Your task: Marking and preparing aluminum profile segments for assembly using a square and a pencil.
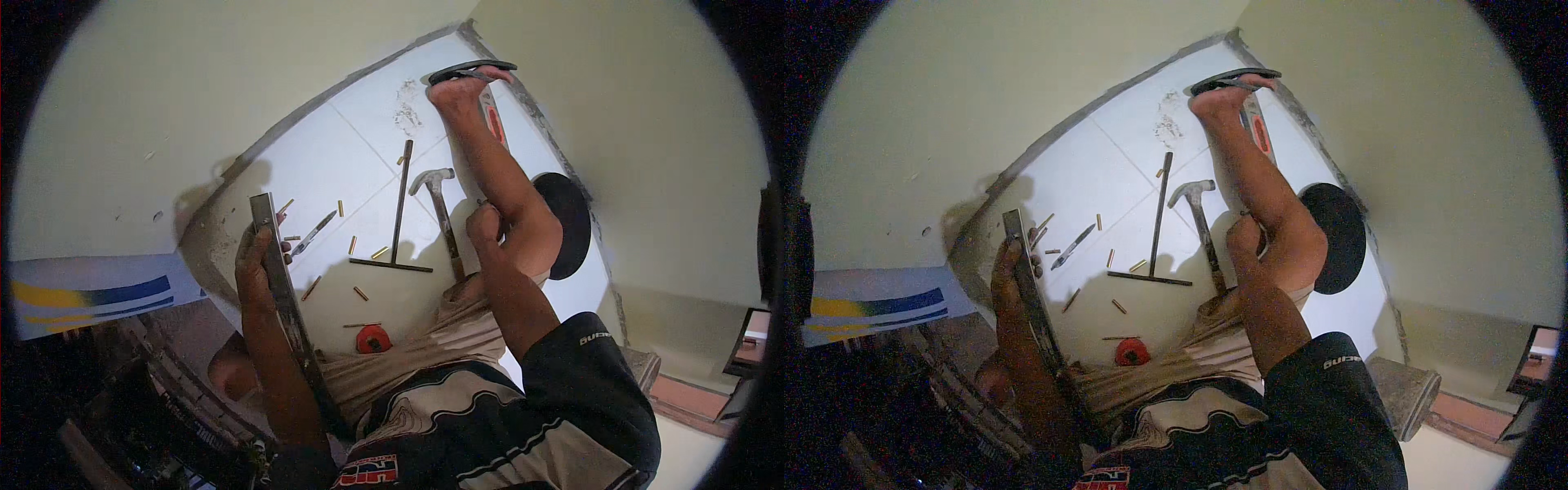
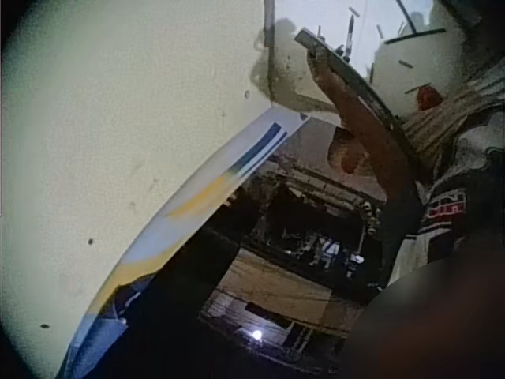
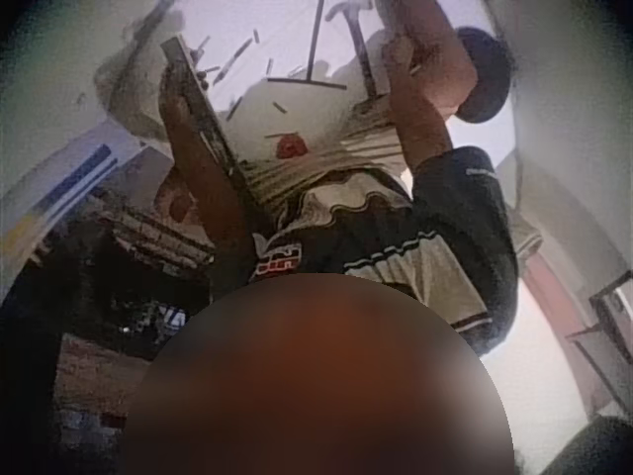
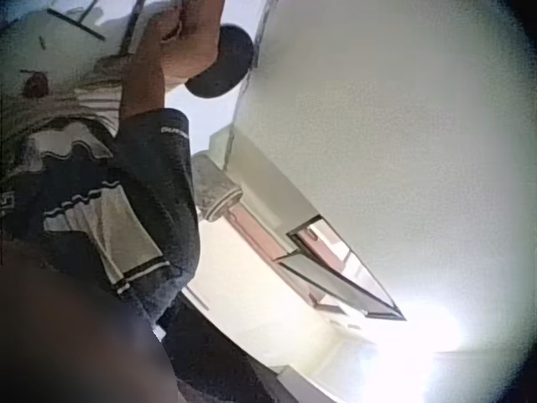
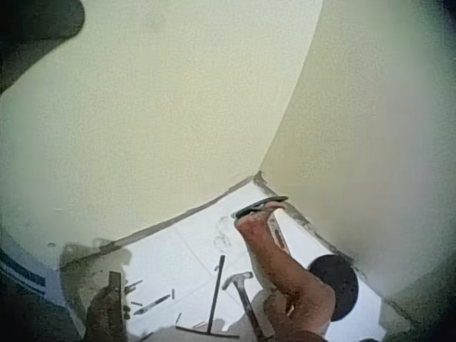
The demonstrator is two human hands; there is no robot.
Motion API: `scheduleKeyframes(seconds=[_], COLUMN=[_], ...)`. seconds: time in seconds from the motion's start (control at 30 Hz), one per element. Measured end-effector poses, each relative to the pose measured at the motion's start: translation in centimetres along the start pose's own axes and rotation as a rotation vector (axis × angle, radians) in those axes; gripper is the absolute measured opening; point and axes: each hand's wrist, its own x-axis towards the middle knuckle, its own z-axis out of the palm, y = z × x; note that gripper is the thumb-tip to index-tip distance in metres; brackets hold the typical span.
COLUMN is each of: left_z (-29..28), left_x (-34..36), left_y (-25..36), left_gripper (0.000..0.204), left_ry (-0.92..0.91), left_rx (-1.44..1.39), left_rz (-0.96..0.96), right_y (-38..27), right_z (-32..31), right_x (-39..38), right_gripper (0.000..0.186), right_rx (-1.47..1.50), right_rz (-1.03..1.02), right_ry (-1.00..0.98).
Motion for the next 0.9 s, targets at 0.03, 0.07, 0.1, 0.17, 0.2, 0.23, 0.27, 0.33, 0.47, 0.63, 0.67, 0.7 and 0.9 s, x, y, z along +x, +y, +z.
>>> scheduleKeyframes(seconds=[0.03, 0.07, 0.1, 0.17, 0.2, 0.23, 0.27, 0.33, 0.47, 0.63, 0.67, 0.7, 0.9], left_z=[0.8, -0.5, -1.6, -1.6, -1.5, -0.8, -0.4, 0.8, -0.6, 5.1, 2.5, -1.5, 0.8], left_x=[0.9, 1.0, 1.0, -0.8, -1.5, -1.3, -1.1, -0.6, -1.6, 0.5, 0.0, -1.0, -1.9], left_y=[-1.0, -1.2, -1.6, -0.4, 0.0, -0.2, -0.3, -0.6, 0.3, -1.0, -1.0, -0.6, 1.1], left_gripper=[0.038, 0.039, 0.039, 0.039, 0.039, 0.039, 0.039, 0.038, 0.039, 0.039, 0.039, 0.039, 0.048], left_ry=[-0.044, -0.043, -0.049, 0.005, 0.035, 0.016, 0.001, -0.036, 0.003, -0.146, -0.050, 0.074, 0.040], left_rx=[-0.016, 0.004, 0.022, 0.004, -0.025, -0.030, -0.017, -0.011, 0.024, -0.081, -0.026, 0.011, -0.045], left_rz=[-0.006, -0.018, -0.032, -0.024, -0.013, -0.016, -0.016, -0.019, 0.019, -0.071, -0.064, -0.042, 0.003], right_y=[2.6, 0.5, -1.6, -6.4, -8.2, -8.2, -7.5, -3.5, -6.0, 10.7, 4.4, -2.8, 4.2], right_z=[0.6, 0.1, -0.4, -3.6, -5.9, -7.5, -7.7, -5.4, -4.5, 4.3, 6.5, 6.6, 10.4], right_x=[0.6, -0.5, -1.7, -4.7, -6.1, -6.6, -6.7, -4.9, -3.8, 6.0, 4.4, 1.8, 5.3], right_gripper=[0.025, 0.025, 0.022, 0.021, 0.025, 0.030, 0.032, 0.031, 0.025, 0.017, 0.018, 0.020, 0.030], right_rx=[-0.034, -0.023, 0.033, 0.087, 0.184, 0.277, 0.318, 0.399, 0.276, 0.008, -0.089, -0.227, -0.633], right_rz=[0.005, -0.008, -0.045, -0.100, -0.136, -0.150, -0.129, -0.083, -0.039, 0.112, 0.125, 0.066, -0.504], right_ry=[0.093, 0.080, 0.038, -0.019, -0.104, -0.174, -0.162, 0.002, 0.053, 0.520, 0.161, -0.179, 0.119])
